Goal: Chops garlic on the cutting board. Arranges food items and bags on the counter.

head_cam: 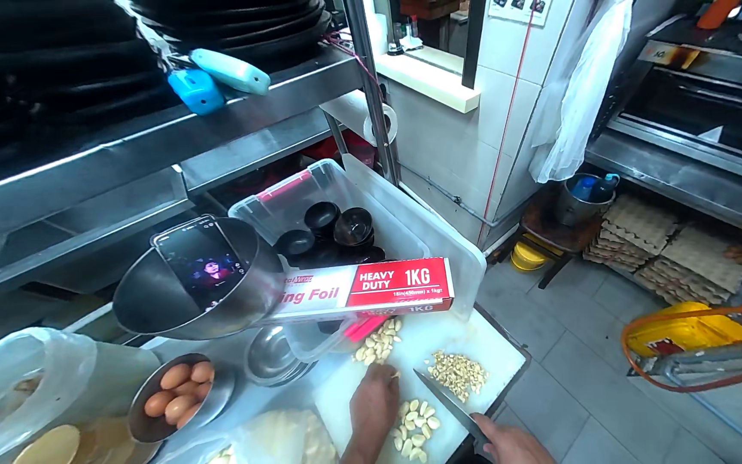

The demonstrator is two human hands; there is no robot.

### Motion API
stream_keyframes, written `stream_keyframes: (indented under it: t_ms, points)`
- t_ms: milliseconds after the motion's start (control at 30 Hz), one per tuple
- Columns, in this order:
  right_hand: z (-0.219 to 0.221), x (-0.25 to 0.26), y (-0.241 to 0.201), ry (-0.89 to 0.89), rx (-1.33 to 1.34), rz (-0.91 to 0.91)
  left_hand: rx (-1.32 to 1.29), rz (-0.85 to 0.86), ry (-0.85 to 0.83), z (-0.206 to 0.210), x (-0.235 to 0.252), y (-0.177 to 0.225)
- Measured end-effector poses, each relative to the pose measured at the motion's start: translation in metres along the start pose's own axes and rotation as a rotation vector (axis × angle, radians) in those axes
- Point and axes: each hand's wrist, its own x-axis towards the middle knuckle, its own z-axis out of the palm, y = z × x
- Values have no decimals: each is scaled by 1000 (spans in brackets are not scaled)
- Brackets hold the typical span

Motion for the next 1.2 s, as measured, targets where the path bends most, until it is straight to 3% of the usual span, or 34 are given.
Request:
stream_keyframes:
  t_ms: [133,300,567,800,1000,1100,1200]
  points:
    - [-3,-4,-4,15,-19,15,-10,173,26,17,-6,7]
    - [-16,-20,-21,46,-84,50,11,218,33,23,-7,16]
    - [-16,-9,-29,19,-125,76,28,221,14,22,-5,16]
    - [5,-3,-7,6,66,28,-10,88,9,16,-9,12]
    - [7,-7,0,-13,81,29,41,351,219,28,-8,11]
    - [3,-8,-1,4,61,41,106,433,210,32,-2,12]
    - [-2,-9,-1,1,48,58,123,410,166,30,0,14]
